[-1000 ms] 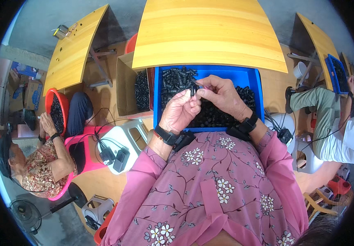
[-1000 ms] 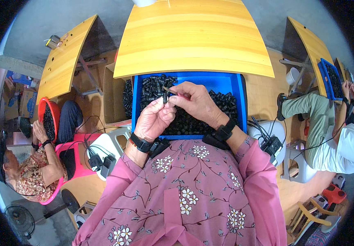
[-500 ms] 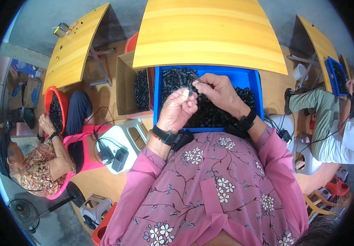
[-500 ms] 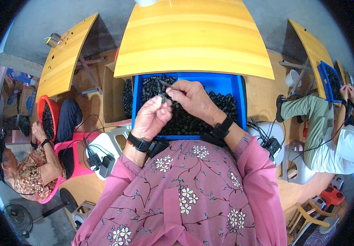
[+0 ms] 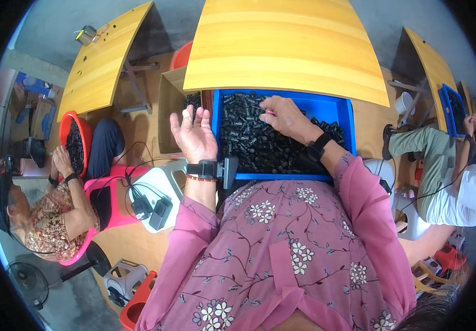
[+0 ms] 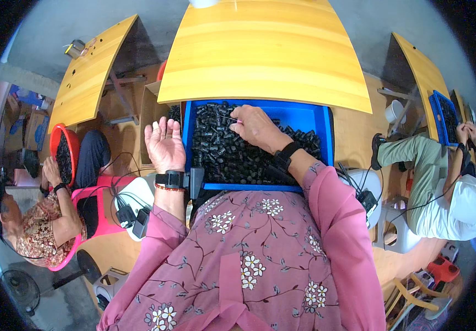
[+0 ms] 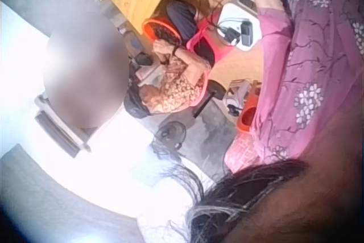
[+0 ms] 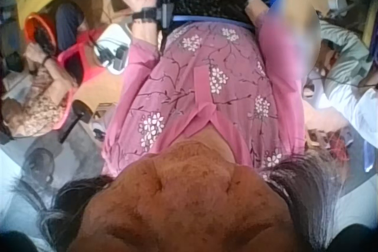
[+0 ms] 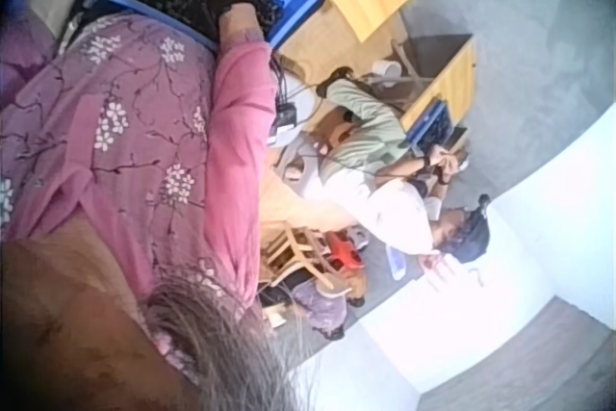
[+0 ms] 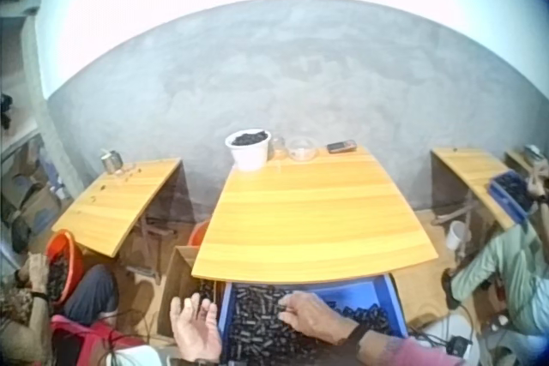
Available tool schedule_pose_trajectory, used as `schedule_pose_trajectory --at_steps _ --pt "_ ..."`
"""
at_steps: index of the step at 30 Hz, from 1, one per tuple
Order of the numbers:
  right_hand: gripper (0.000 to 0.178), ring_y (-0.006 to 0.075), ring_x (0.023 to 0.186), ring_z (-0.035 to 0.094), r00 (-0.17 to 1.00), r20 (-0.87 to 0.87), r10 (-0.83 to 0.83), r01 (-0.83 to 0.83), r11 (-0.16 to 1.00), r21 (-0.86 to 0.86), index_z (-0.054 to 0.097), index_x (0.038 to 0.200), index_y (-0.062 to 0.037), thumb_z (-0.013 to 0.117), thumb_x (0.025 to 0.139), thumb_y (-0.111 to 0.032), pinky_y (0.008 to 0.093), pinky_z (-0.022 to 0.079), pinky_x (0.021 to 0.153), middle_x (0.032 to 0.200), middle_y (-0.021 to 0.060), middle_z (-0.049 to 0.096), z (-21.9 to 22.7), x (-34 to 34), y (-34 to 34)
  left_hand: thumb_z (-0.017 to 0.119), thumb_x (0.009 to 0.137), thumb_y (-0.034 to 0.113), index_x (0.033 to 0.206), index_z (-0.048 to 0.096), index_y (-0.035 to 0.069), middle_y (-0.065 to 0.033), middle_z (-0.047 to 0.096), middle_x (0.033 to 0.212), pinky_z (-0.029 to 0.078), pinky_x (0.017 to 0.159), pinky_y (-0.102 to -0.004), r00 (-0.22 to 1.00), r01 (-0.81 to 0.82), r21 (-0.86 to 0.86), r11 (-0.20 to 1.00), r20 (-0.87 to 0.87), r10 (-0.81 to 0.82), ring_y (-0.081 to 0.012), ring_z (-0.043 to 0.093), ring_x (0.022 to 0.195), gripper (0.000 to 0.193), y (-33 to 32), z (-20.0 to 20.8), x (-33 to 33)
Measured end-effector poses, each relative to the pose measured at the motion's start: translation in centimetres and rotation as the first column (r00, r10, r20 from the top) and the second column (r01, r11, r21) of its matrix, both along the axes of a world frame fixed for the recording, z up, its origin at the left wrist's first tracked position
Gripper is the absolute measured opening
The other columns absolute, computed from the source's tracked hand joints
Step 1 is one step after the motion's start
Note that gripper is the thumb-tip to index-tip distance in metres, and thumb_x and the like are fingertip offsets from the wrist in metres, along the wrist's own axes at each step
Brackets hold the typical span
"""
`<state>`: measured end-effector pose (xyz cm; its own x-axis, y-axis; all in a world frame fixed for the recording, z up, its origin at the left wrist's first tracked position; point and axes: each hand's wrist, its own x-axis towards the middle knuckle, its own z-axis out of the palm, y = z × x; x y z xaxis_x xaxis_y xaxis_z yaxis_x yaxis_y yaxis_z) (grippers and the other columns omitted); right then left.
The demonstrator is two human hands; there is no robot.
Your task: Assembling small black plastic components by hand at a workstation.
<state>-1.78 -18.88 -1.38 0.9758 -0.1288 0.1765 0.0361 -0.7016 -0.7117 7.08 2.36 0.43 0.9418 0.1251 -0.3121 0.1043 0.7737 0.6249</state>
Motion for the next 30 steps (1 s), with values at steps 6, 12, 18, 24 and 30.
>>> schedule_pose_trajectory --at_steps 6,12,18,24,30 --pt "0.020 0.0354 0.075 0.063 0.995 -0.040 0.093 -0.096 0.991 -0.088 0.065 0.093 0.0029 0.072 0.082 -0.012 0.0407 0.050 0.070 0.081 0.0197 0.063 0.3 -0.1 0.3 0.062 0.096 0.014 0.126 0.050 0.004 -0.0118 0.065 0.103 0.053 0.073 -0.0322 0.921 0.280 0.076 0.957 0.258 -0.290 -0.0188 0.061 0.081 0.034 -0.3 0.1 -1.0" --pt "0.016 0.0194 0.073 0.061 0.999 -0.013 0.031 -0.028 0.979 0.202 0.066 0.093 0.0009 0.073 0.083 -0.009 0.0326 0.049 0.067 0.082 0.0106 0.065 2.7 -1.6 0.5 0.060 0.097 0.011 0.113 0.060 0.001 -0.0097 0.066 0.093 0.051 0.057 -0.0262 0.803 0.451 0.200 0.870 0.334 -0.493 -0.0126 0.060 0.068 0.018 -1.9 0.1 -3.0" --pt "0.014 0.0100 0.071 0.054 0.995 0.101 -0.014 -0.015 0.960 0.280 0.066 0.094 0.0005 0.073 0.083 -0.005 0.0263 0.046 0.065 0.079 0.0035 0.061 6.5 -4.4 1.2 0.061 0.099 0.022 0.104 0.062 0.001 -0.0061 0.067 0.084 0.049 0.054 -0.0220 0.603 0.723 0.366 0.585 0.078 -0.794 -0.0090 0.059 0.061 0.021 -2.5 1.3 -4.9" --pt "0.015 0.0137 0.071 0.058 0.994 0.110 -0.010 -0.030 0.934 0.357 0.067 0.096 0.0008 0.071 0.084 -0.007 0.0276 0.048 0.065 0.080 0.0072 0.062 6.2 -5.8 1.2 0.063 0.096 0.016 0.101 0.061 0.005 -0.0091 0.068 0.090 0.051 0.059 -0.0247 0.461 0.870 0.131 0.475 0.125 -0.878 -0.0131 0.063 0.068 0.012 -2.6 0.6 -5.4" --pt "0.017 0.0066 0.070 0.055 0.995 0.065 -0.081 0.042 0.885 0.463 0.069 0.095 0.0019 0.074 0.085 -0.010 0.0245 0.047 0.063 0.077 0.0032 0.064 5.7 -6.0 1.6 0.061 0.096 0.010 0.100 0.061 0.005 -0.0087 0.068 0.092 0.056 0.067 -0.0275 0.485 0.873 -0.021 0.487 0.129 -0.865 -0.0141 0.066 0.074 0.007 -2.9 0.4 -6.1"
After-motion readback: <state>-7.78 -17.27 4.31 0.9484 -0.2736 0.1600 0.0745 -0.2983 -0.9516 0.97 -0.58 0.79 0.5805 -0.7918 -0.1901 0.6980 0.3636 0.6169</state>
